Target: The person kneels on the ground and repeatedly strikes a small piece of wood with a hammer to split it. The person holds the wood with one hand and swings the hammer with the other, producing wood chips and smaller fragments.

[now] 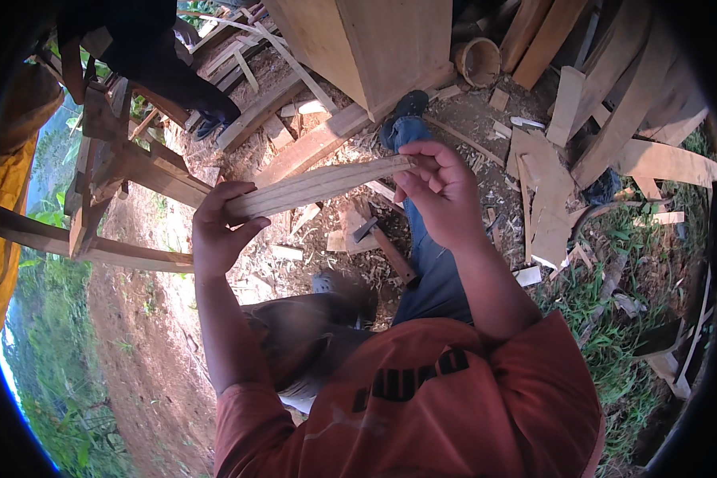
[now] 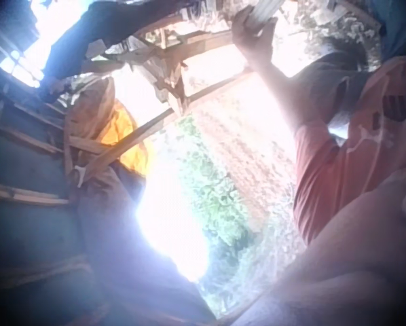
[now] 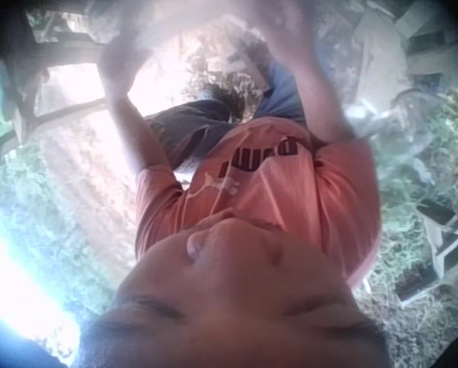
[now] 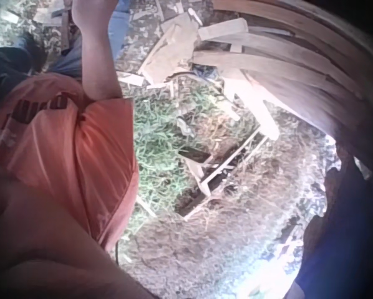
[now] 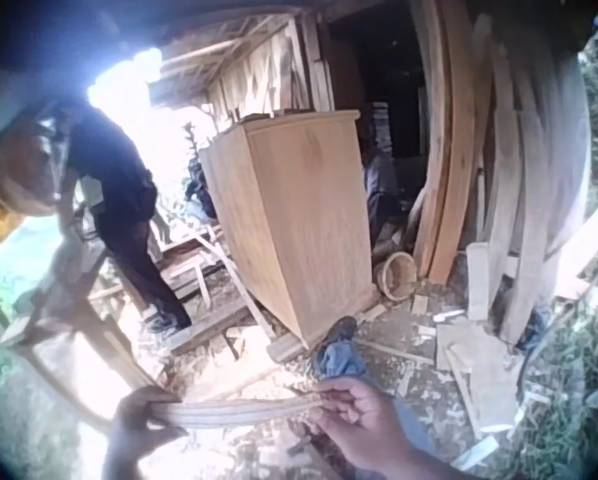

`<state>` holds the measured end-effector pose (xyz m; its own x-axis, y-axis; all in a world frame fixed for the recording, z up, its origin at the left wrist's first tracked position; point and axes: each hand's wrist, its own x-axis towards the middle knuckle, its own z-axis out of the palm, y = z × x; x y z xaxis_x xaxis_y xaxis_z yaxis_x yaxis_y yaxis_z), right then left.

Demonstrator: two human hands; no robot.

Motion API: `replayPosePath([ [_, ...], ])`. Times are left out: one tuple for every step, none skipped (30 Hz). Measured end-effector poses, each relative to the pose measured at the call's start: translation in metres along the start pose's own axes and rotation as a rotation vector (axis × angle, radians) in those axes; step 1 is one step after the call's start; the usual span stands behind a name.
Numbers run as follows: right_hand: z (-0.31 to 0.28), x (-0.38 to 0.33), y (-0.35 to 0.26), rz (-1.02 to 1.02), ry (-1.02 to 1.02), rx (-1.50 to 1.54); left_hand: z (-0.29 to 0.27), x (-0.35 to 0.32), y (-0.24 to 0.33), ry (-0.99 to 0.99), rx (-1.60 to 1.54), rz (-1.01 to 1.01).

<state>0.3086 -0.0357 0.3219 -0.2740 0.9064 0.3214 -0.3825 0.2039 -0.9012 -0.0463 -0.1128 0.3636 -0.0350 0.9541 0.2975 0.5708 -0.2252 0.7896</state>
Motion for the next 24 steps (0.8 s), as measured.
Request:
replayPosePath([
  [-0.001,0.000,0.000,0.004,0.005,-0.013,0.002,0.001,0.003,-0.005,0.012,0.025],
  [-0.002,0.000,0.000,0.009,0.010,-0.026,0.003,0.002,0.004,-0.010,0.024,0.051],
  [-0.002,0.000,0.001,0.014,0.016,-0.036,0.004,0.003,0.004,-0.009,0.047,0.082],
  [-0.002,0.001,0.001,0.001,0.010,-0.022,0.005,0.003,0.002,-0.008,0.070,0.113],
  [-0.002,0.001,0.001,-0.012,0.004,-0.008,0.006,0.004,0.001,-0.007,0.092,0.144],
  [-0.002,0.001,0.002,-0.023,-0.002,0.006,0.006,0.003,0.001,-0.014,0.107,0.134],
  [-0.002,0.001,0.002,-0.013,0.020,0.013,0.006,0.003,0.001,-0.022,0.121,0.124],
  [-0.002,0.002,0.003,-0.003,0.041,0.021,0.006,0.003,0.002,-0.029,0.136,0.114],
  [-0.001,0.003,0.004,0.008,0.060,0.029,0.006,0.001,0.004,-0.029,0.127,0.083],
  [-0.003,0.005,0.007,0.006,0.061,0.025,0.007,0.000,0.007,-0.028,0.119,0.051],
  [-0.007,0.007,0.011,0.006,0.059,0.022,0.008,-0.002,0.011,-0.026,0.111,0.018],
  [-0.011,0.011,0.016,0.007,0.055,0.016,0.007,-0.002,0.017,-0.025,0.177,0.056],
  [-0.019,0.014,0.028,0.065,0.081,0.010,0.010,-0.002,0.021,-0.027,0.236,0.087],
  [-0.029,0.021,0.047,0.124,0.106,0.005,0.013,-0.001,0.023,-0.028,0.296,0.117],
  [-0.036,0.023,0.068,0.194,0.124,-0.001,0.016,-0.001,0.023,-0.014,0.320,0.139],
  [-0.046,0.023,0.089,0.305,0.143,-0.018,0.021,0.000,0.018,0.002,0.272,0.133],
  [-0.057,0.022,0.114,0.412,0.163,-0.037,0.027,0.003,0.014,-0.021,0.251,0.061],
  [-0.065,0.019,0.140,0.519,0.183,-0.058,0.033,0.005,0.011,-0.045,0.229,-0.010],
  [-0.071,0.012,0.165,0.569,0.182,-0.056,0.039,0.008,0.004,-0.079,0.221,-0.093],
  [-0.074,0.005,0.187,0.637,0.182,-0.057,0.044,0.010,0.002,-0.126,0.263,-0.212],
  [-0.073,-0.002,0.207,0.704,0.179,-0.052,0.046,0.010,-0.013,-0.150,0.294,-0.192],
  [-0.073,-0.011,0.228,0.766,0.183,-0.048,0.051,0.011,-0.031,-0.178,0.322,-0.164],
  [-0.079,-0.024,0.258,0.782,0.103,-0.359,0.057,0.013,-0.046,-0.213,0.376,-0.211],
  [-0.088,-0.040,0.290,0.784,0.028,-0.670,0.065,0.019,-0.060,-0.257,0.427,-0.247],
])
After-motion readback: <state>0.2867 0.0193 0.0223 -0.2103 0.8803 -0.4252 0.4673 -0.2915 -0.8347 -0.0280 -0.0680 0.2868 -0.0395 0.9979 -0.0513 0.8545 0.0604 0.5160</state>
